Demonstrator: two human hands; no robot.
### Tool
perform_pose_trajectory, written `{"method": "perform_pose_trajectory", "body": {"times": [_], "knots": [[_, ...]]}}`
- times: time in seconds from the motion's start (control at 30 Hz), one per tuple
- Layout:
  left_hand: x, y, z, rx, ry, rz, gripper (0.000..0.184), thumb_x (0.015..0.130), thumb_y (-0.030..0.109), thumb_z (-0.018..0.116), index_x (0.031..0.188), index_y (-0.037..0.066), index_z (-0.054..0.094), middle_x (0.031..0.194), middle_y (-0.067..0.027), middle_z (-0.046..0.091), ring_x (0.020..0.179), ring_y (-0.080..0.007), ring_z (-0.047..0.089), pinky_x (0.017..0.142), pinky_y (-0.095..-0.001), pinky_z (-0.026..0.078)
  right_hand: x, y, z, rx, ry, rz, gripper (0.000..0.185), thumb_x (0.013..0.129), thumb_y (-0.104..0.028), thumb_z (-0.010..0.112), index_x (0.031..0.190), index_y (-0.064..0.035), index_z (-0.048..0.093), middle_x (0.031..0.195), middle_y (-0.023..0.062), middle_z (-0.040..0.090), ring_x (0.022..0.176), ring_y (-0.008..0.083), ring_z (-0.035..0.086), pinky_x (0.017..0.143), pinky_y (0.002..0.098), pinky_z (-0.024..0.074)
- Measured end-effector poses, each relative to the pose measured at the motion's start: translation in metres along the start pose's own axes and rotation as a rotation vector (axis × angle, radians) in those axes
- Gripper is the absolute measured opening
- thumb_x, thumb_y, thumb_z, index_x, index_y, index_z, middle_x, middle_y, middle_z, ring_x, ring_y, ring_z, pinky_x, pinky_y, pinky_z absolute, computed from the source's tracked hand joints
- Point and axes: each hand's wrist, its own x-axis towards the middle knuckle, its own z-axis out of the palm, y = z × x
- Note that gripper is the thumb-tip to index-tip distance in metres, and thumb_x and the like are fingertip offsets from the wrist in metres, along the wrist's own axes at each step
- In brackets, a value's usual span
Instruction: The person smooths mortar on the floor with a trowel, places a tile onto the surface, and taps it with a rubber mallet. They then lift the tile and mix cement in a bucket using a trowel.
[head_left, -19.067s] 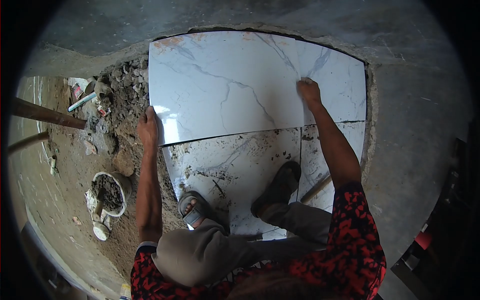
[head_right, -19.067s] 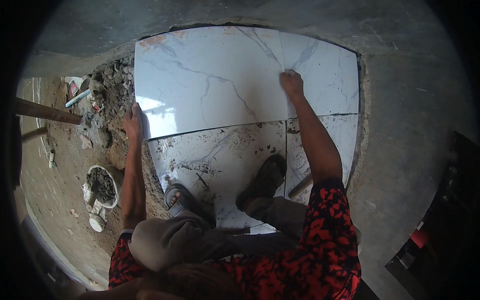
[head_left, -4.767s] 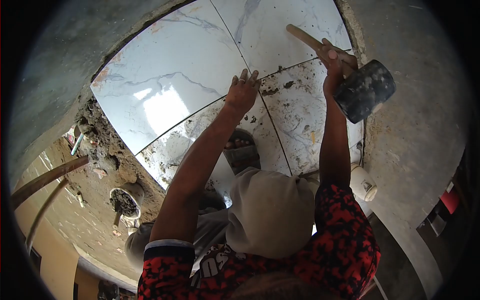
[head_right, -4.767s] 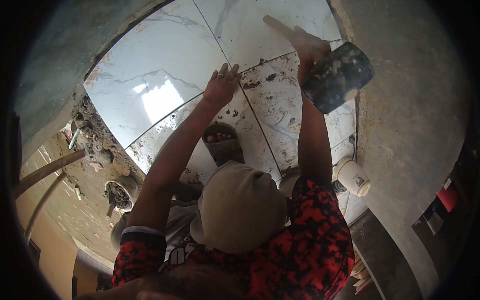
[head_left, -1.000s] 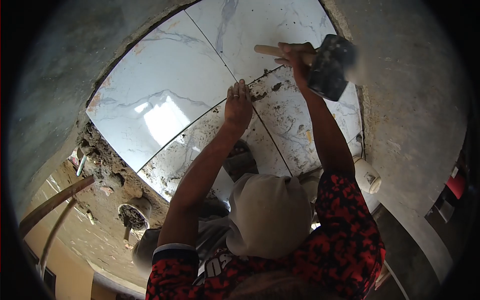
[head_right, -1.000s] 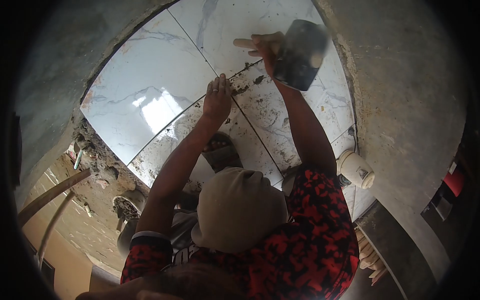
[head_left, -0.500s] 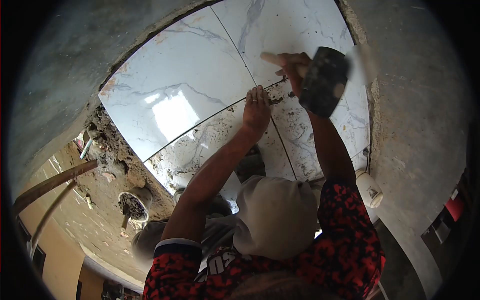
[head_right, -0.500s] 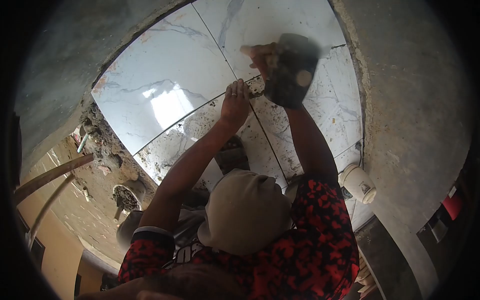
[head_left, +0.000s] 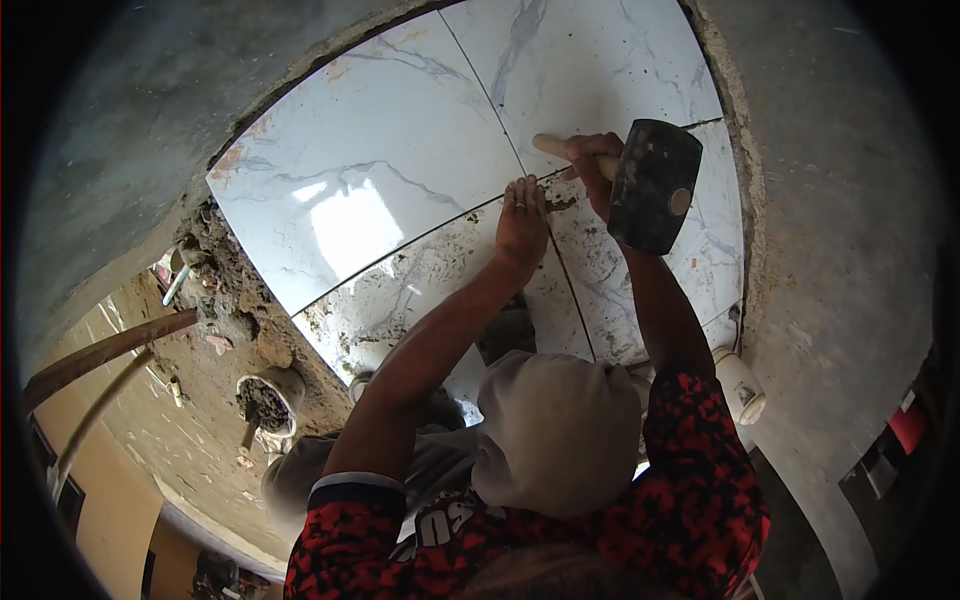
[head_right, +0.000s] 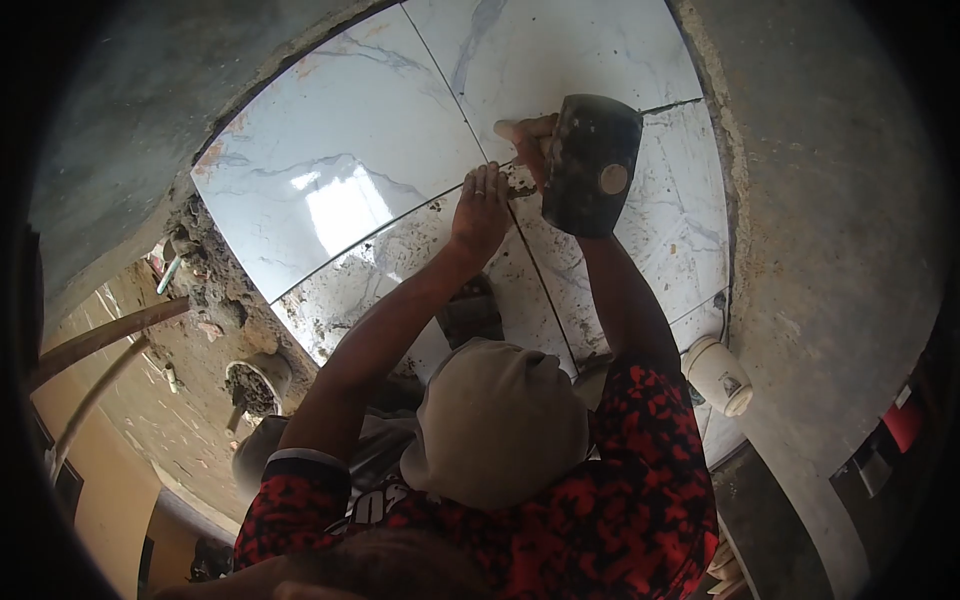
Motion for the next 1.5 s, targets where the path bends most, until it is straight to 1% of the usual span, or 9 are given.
{"method": "perform_pose_trajectory", "body": {"times": [0.17, 0.27, 0.37, 0.63, 0.73, 0.77, 1.2, 1.4, 1.5], "knots": [[-0.004, 0.002, -0.005, 0.028, -0.073, 0.012, 0.054, 0.092, 0.022, 0.041, 0.136, -0.007, 0.037, 0.144, -0.0241, 0.035, 0.134, -0.0354, 0.034, 0.113, -0.0442, 0.021, -0.016, -0.005, 0.000, 0.245, 0.076, 0.007, 0.009, 0.092, -0.008, 0.058, 0.094, 0.0004, 0.056, 0.094, 0.0133, 0.065, 0.073, 0.0183, 0.068, 0.065, 0.0275, 0.0583], [0.013, 0.002, -0.012, 0.057, -0.077, 0.007, 0.054, 0.091, 0.021, 0.041, 0.137, -0.008, 0.036, 0.144, -0.0248, 0.035, 0.134, -0.0351, 0.033, 0.113, -0.0444, 0.021, -0.011, 0.011, -0.012, -0.234, -0.046, -0.174, 0.010, 0.092, -0.009, 0.059, 0.094, -0.0003, 0.056, 0.094, 0.0152, 0.065, 0.074, 0.0196, 0.068, 0.065, 0.0288, 0.0592], [0.007, 0.001, -0.009, 0.018, -0.244, 0.011, 0.054, 0.096, 0.022, 0.035, 0.140, -0.009, 0.031, 0.149, -0.0247, 0.026, 0.139, -0.0354, 0.026, 0.115, -0.0449, 0.014, -0.010, -0.013, -0.003, 0.268, 0.068, -0.019, 0.011, 0.092, -0.009, 0.058, 0.095, 0.0007, 0.055, 0.095, 0.0174, 0.063, 0.075, 0.0203, 0.068, 0.064, 0.0305, 0.0599], [0.006, 0.000, 0.007, 0.005, 0.184, 0.061, 0.048, 0.085, 0.017, 0.048, 0.124, -0.011, 0.049, 0.132, -0.0284, 0.048, 0.124, -0.0400, 0.046, 0.109, -0.0463, 0.029, 0.015, -0.006, 0.005, 0.216, 0.155, -0.032, 0.014, 0.089, -0.008, 0.062, 0.096, 0.0030, 0.058, 0.091, 0.0134, 0.064, 0.075, 0.0191, 0.067, 0.058, 0.0285, 0.0593], [0.008, 0.001, 0.008, 0.036, 0.122, 0.049, 0.051, 0.085, 0.017, 0.049, 0.127, -0.011, 0.046, 0.134, -0.0288, 0.045, 0.127, -0.0389, 0.043, 0.110, -0.0459, 0.028, 0.015, 0.018, 0.010, 0.237, 0.054, 0.002, 0.014, 0.088, -0.007, 0.063, 0.094, 0.0035, 0.058, 0.088, 0.0128, 0.064, 0.075, 0.0181, 0.067, 0.057, 0.0274, 0.0586], [0.012, 0.003, -0.008, 0.065, -0.176, 0.038, 0.053, 0.094, 0.021, 0.037, 0.138, -0.009, 0.034, 0.146, -0.0263, 0.030, 0.137, -0.0369, 0.030, 0.114, -0.0460, 0.017, 0.018, 0.025, 0.011, 0.294, 0.097, 0.013, 0.014, 0.088, -0.007, 0.064, 0.094, 0.0037, 0.057, 0.088, 0.0134, 0.065, 0.075, 0.0175, 0.067, 0.057, 0.0274, 0.0587], [0.012, 0.000, 0.000, 0.112, -0.030, 0.043, 0.055, 0.087, 0.021, 0.050, 0.133, -0.008, 0.040, 0.141, -0.0271, 0.038, 0.132, -0.0372, 0.037, 0.113, -0.0455, 0.022, 0.014, 0.007, -0.018, 0.152, 0.131, 0.013, 0.013, 0.087, -0.009, 0.064, 0.093, 0.0033, 0.060, 0.091, 0.0148, 0.063, 0.079, 0.0205, 0.067, 0.061, 0.0311, 0.0617], [0.008, 0.002, -0.007, 0.132, -0.167, 0.036, 0.052, 0.096, 0.023, 0.035, 0.139, -0.007, 0.034, 0.148, -0.0234, 0.030, 0.137, -0.0359, 0.029, 0.114, -0.0450, 0.016, 0.024, 0.027, -0.027, 0.212, 0.260, 0.039, 0.021, 0.088, -0.015, 0.064, 0.093, 0.0042, 0.057, 0.089, 0.0153, 0.064, 0.080, 0.0223, 0.067, 0.063, 0.0322, 0.0619], [0.006, 0.000, 0.003, -0.012, 0.073, 0.031, 0.048, 0.088, 0.018, 0.046, 0.129, -0.009, 0.045, 0.137, -0.0270, 0.043, 0.129, -0.0368, 0.041, 0.111, -0.0455, 0.026, 0.030, 0.016, -0.013, 0.308, 0.253, 0.054, 0.021, 0.089, -0.015, 0.064, 0.093, 0.0042, 0.057, 0.090, 0.0151, 0.063, 0.081, 0.0229, 0.068, 0.063, 0.0322, 0.0618]]}}
